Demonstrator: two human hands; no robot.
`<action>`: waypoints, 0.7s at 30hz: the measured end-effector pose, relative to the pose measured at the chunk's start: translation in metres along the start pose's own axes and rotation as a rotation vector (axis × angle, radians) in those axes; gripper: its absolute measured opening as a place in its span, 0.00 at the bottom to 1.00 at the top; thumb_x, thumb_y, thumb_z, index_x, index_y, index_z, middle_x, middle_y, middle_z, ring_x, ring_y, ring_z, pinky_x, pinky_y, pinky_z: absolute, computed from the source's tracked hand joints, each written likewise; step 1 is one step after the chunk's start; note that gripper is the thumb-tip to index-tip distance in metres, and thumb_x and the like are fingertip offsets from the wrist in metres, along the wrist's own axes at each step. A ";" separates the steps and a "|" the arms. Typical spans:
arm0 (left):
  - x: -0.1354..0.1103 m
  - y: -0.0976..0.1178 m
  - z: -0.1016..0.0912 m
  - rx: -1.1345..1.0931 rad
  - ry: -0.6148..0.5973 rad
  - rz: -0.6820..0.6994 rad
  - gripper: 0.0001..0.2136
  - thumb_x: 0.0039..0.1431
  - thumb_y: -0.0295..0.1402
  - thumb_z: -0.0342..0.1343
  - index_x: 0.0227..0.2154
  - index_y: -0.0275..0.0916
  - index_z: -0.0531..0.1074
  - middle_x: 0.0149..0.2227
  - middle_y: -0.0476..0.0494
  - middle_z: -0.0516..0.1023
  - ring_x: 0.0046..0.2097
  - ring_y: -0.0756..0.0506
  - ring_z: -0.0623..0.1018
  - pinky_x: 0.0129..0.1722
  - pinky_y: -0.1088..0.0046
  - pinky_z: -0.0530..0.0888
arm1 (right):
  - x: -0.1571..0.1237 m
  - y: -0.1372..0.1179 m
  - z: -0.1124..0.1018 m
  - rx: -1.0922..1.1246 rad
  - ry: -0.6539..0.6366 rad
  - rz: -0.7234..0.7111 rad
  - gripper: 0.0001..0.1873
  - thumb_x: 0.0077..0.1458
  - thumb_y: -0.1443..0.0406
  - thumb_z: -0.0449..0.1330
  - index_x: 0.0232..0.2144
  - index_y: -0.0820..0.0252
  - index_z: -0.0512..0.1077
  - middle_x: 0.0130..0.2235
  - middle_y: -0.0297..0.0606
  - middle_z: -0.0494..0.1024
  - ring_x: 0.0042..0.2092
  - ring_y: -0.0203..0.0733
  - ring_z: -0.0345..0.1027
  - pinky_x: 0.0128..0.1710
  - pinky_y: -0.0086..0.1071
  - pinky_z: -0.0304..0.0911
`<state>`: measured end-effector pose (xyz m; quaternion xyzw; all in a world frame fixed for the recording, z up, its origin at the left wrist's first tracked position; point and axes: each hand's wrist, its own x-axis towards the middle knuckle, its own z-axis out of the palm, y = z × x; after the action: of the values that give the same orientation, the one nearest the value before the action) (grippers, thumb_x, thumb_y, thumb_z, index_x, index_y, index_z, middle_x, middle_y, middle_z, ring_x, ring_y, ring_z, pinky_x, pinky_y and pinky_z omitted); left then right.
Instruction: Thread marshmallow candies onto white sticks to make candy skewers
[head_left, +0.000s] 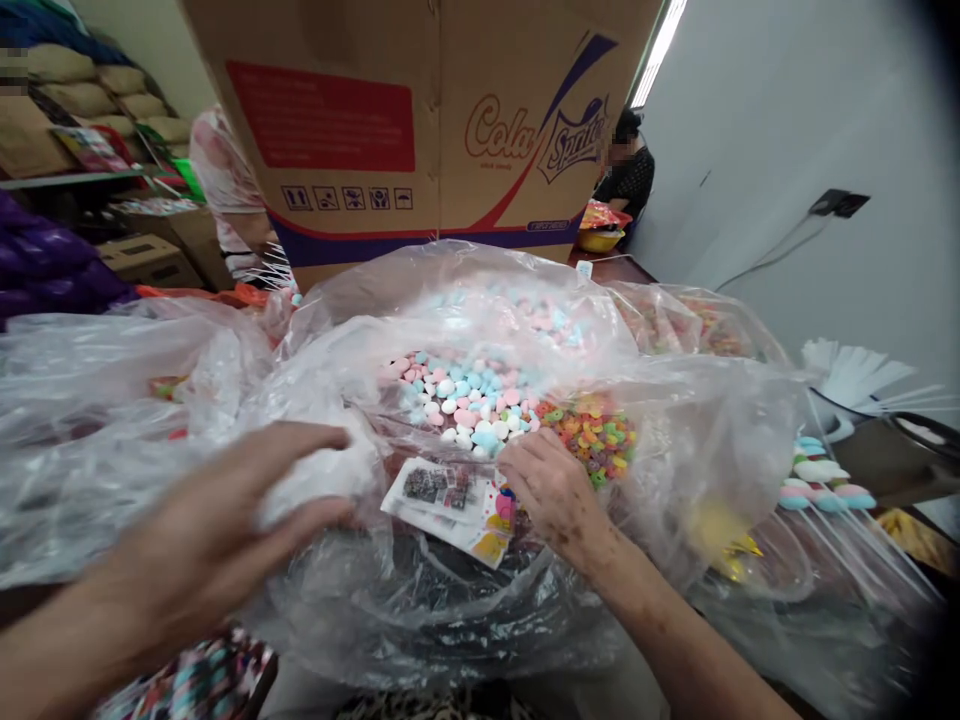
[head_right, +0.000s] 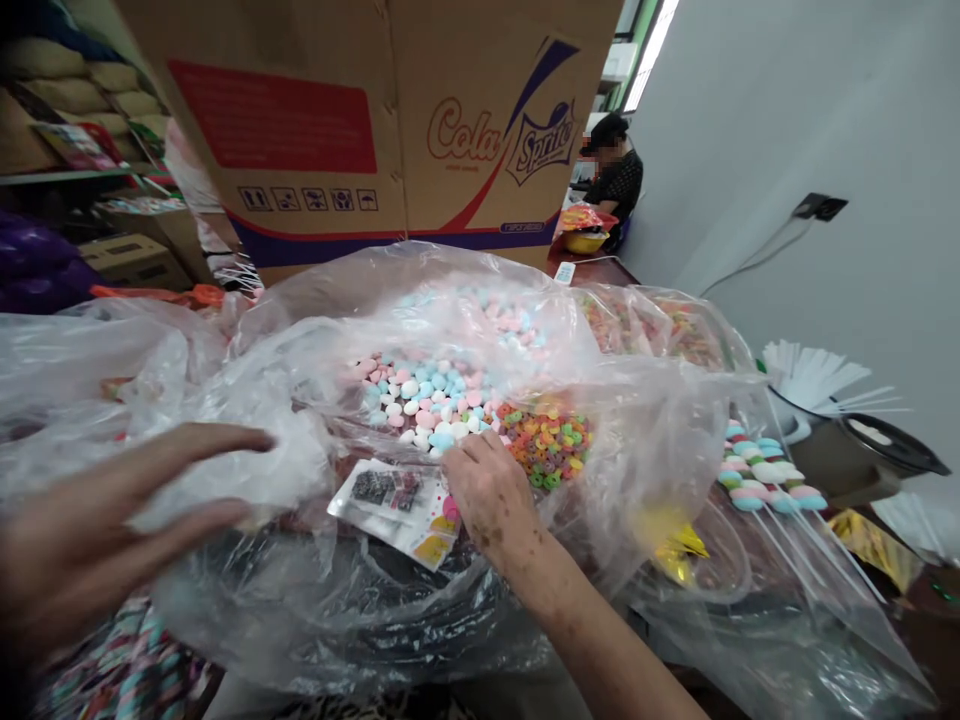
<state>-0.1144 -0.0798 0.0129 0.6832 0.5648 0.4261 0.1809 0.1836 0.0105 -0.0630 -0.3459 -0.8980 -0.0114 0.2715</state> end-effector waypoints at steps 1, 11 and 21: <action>0.008 0.005 0.025 0.083 -0.122 0.120 0.22 0.50 0.38 0.68 0.50 0.47 0.76 0.49 0.44 0.81 0.49 0.36 0.76 0.52 0.64 0.69 | 0.000 -0.003 -0.005 0.007 0.006 -0.030 0.13 0.64 0.73 0.51 0.28 0.60 0.70 0.31 0.38 0.73 0.36 0.42 0.62 0.41 0.36 0.58; 0.052 0.025 0.126 -0.089 -0.676 -0.003 0.09 0.63 0.35 0.52 0.28 0.41 0.73 0.24 0.52 0.73 0.27 0.48 0.70 0.26 0.76 0.63 | -0.019 -0.013 -0.052 0.483 0.019 0.378 0.05 0.58 0.72 0.56 0.33 0.58 0.69 0.32 0.32 0.73 0.34 0.37 0.66 0.35 0.29 0.61; 0.060 0.032 0.131 -0.086 -0.729 0.067 0.18 0.65 0.43 0.43 0.23 0.40 0.65 0.23 0.54 0.64 0.27 0.49 0.66 0.27 0.75 0.62 | -0.028 -0.005 -0.043 0.285 0.316 0.251 0.20 0.67 0.64 0.49 0.21 0.56 0.55 0.22 0.29 0.60 0.27 0.35 0.56 0.28 0.29 0.52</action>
<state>0.0085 -0.0033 -0.0165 0.8000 0.4223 0.1836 0.3846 0.2184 -0.0198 -0.0395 -0.4068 -0.7871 0.0951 0.4538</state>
